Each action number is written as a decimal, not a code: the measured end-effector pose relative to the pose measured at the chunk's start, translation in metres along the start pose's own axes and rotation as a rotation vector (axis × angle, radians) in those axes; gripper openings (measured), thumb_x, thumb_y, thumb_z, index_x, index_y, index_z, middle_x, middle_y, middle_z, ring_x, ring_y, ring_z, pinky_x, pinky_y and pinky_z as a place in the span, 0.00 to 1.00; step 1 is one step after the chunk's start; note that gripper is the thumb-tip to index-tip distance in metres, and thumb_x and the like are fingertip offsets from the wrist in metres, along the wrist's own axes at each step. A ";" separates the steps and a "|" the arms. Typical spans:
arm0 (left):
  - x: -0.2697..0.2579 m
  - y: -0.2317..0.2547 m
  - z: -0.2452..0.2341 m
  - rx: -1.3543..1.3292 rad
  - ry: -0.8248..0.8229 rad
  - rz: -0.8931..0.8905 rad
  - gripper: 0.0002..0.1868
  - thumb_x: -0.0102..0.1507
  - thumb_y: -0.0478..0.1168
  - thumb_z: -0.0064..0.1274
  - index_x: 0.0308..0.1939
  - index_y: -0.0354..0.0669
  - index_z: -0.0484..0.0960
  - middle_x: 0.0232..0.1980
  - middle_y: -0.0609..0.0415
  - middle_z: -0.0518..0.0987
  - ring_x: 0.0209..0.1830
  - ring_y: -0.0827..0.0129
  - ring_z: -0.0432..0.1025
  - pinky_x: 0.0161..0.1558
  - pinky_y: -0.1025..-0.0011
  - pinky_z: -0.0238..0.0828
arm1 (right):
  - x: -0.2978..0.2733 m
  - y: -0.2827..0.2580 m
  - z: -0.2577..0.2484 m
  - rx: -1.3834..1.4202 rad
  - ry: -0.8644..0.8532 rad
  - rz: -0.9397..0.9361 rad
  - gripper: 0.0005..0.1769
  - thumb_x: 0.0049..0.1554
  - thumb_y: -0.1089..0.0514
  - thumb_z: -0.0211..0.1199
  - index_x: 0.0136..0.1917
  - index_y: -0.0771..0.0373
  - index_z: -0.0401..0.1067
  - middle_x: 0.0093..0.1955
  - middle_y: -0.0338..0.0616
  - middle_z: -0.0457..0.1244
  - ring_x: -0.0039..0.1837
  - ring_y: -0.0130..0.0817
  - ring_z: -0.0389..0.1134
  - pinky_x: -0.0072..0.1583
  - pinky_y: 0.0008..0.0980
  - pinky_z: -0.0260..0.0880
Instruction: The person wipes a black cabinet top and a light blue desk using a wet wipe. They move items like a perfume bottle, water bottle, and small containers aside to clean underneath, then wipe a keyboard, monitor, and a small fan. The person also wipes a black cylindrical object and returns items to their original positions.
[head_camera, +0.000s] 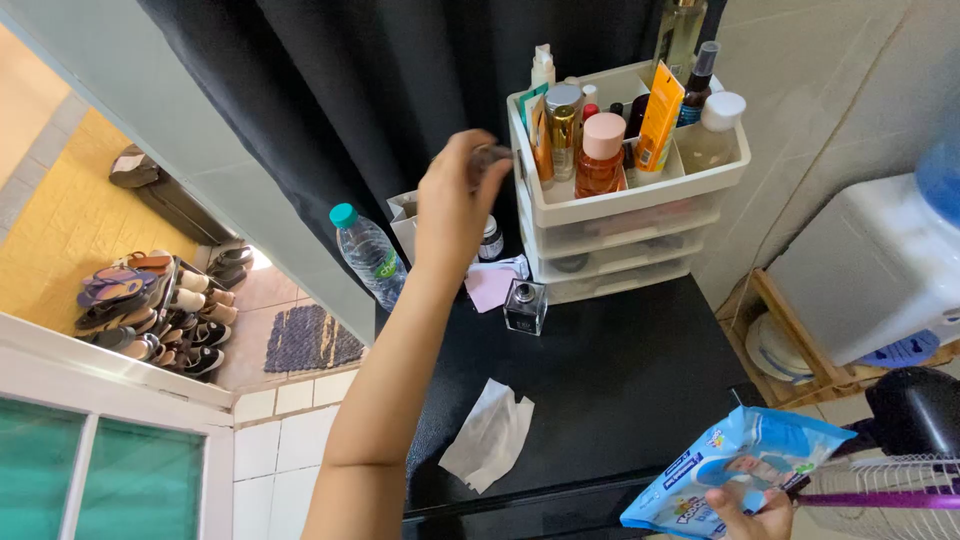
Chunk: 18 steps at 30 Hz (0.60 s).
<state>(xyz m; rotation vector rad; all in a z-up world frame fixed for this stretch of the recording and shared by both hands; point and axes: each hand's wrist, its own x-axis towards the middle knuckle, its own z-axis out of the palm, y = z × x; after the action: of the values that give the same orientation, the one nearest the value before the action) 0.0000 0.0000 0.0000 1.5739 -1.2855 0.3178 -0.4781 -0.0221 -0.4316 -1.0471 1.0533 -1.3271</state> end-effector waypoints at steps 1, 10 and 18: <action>0.003 0.004 0.008 0.001 0.002 -0.001 0.12 0.66 0.41 0.59 0.51 0.47 0.75 0.45 0.52 0.81 0.36 0.63 0.75 0.43 0.67 0.71 | -0.007 -0.015 0.011 0.000 -0.002 0.000 0.31 0.39 0.59 0.76 0.55 0.62 0.69 0.59 0.48 0.64 0.62 0.34 0.66 0.69 0.41 0.67; 0.003 -0.007 0.065 0.554 -0.186 0.318 0.25 0.57 0.51 0.71 0.44 0.48 0.71 0.24 0.56 0.77 0.28 0.56 0.74 0.35 0.59 0.64 | -0.024 -0.072 0.048 -0.077 0.152 0.044 0.30 0.38 0.57 0.76 0.54 0.63 0.72 0.56 0.43 0.67 0.60 0.33 0.69 0.65 0.38 0.69; 0.002 0.040 0.023 0.324 -0.194 0.354 0.09 0.68 0.38 0.53 0.52 0.46 0.81 0.34 0.45 0.82 0.32 0.47 0.70 0.34 0.52 0.61 | -0.020 -0.046 0.038 0.299 -0.119 0.076 0.32 0.43 0.65 0.75 0.61 0.63 0.69 0.50 0.44 0.67 0.50 0.33 0.69 0.54 0.42 0.74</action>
<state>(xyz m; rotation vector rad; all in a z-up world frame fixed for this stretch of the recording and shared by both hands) -0.0411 -0.0155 0.0127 1.6695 -1.7363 0.6340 -0.4509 -0.0018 -0.3792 -0.8423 0.7701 -1.2975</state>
